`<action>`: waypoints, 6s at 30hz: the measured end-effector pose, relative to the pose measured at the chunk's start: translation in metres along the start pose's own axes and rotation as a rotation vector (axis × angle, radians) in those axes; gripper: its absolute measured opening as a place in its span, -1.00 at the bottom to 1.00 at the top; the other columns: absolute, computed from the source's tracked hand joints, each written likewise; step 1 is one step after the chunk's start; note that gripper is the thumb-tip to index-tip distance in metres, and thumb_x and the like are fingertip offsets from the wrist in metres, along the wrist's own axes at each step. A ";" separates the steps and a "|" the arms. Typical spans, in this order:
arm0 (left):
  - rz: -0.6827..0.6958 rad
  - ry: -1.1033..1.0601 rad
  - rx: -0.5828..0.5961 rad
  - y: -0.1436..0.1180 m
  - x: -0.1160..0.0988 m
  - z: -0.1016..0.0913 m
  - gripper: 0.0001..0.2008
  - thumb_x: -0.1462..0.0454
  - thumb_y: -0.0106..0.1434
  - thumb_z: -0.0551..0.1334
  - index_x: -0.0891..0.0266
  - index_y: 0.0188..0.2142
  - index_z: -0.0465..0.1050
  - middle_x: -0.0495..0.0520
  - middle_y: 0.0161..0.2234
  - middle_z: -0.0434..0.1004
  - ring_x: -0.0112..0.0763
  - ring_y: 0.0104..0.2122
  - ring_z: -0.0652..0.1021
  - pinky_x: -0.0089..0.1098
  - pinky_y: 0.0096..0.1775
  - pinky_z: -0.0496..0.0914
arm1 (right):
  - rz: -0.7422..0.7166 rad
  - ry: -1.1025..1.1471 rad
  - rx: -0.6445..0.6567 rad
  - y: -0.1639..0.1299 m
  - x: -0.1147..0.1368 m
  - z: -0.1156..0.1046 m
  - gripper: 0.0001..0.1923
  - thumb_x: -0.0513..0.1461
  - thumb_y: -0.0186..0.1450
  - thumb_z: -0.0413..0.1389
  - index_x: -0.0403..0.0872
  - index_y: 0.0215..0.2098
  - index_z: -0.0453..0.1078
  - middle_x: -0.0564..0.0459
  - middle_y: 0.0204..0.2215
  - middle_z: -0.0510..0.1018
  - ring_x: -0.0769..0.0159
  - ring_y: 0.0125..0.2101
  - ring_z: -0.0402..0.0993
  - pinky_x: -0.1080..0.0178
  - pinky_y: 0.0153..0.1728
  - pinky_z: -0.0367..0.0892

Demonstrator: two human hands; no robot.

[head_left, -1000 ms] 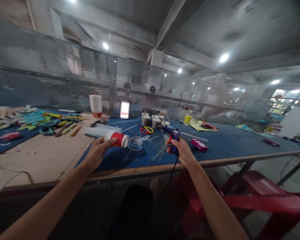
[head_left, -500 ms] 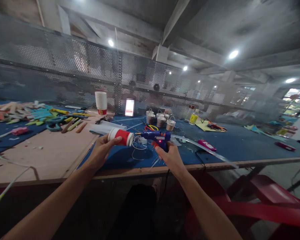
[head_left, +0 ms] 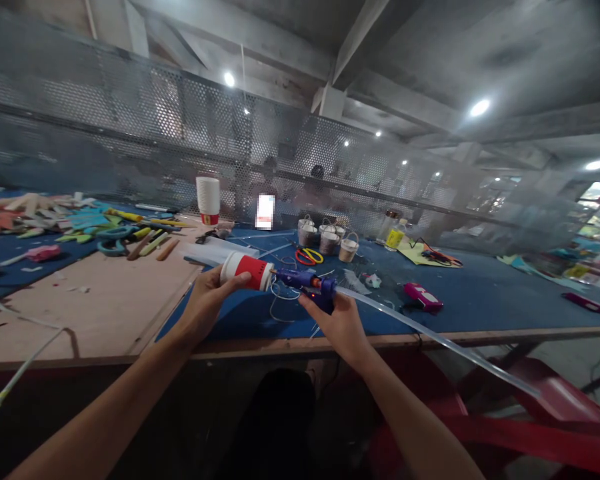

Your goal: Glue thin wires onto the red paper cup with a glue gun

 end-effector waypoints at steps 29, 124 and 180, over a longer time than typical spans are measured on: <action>0.036 0.129 -0.035 0.000 0.002 -0.004 -0.83 0.17 0.14 0.42 0.23 -0.35 0.63 0.00 -0.42 0.62 -0.30 -0.40 0.53 -0.37 -0.27 0.41 | -0.106 -0.178 0.015 -0.002 -0.005 -0.001 -0.67 0.00 0.32 0.21 0.04 -0.04 0.57 -0.03 -0.23 0.69 0.02 -0.18 0.61 0.05 -0.11 0.48; 0.039 0.164 0.006 0.003 0.008 -0.007 -0.79 0.16 0.18 0.40 0.28 -0.27 0.63 0.05 -0.38 0.66 -0.24 -0.33 0.58 -0.28 -0.15 0.45 | -0.146 -0.377 0.054 0.001 -0.001 -0.006 -0.61 0.05 0.40 0.10 0.00 0.01 0.53 -0.04 -0.21 0.69 0.01 -0.18 0.63 0.08 -0.14 0.46; 0.010 0.069 -0.011 0.003 0.011 -0.010 -0.84 0.21 0.14 0.44 0.16 -0.27 0.65 -0.04 -0.37 0.67 -0.29 -0.34 0.56 -0.35 -0.22 0.45 | 0.400 0.090 0.050 0.058 -0.100 -0.079 -0.40 0.27 0.10 0.18 -0.12 -0.50 0.40 0.11 -0.59 0.40 0.38 -0.53 0.28 0.33 -0.49 0.20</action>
Point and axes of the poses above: each hand's wrist, its own y-axis towards the middle knuckle, its own z-axis out of the palm, x = y × z, the point moved 1 cm from there along y, towards the middle knuckle
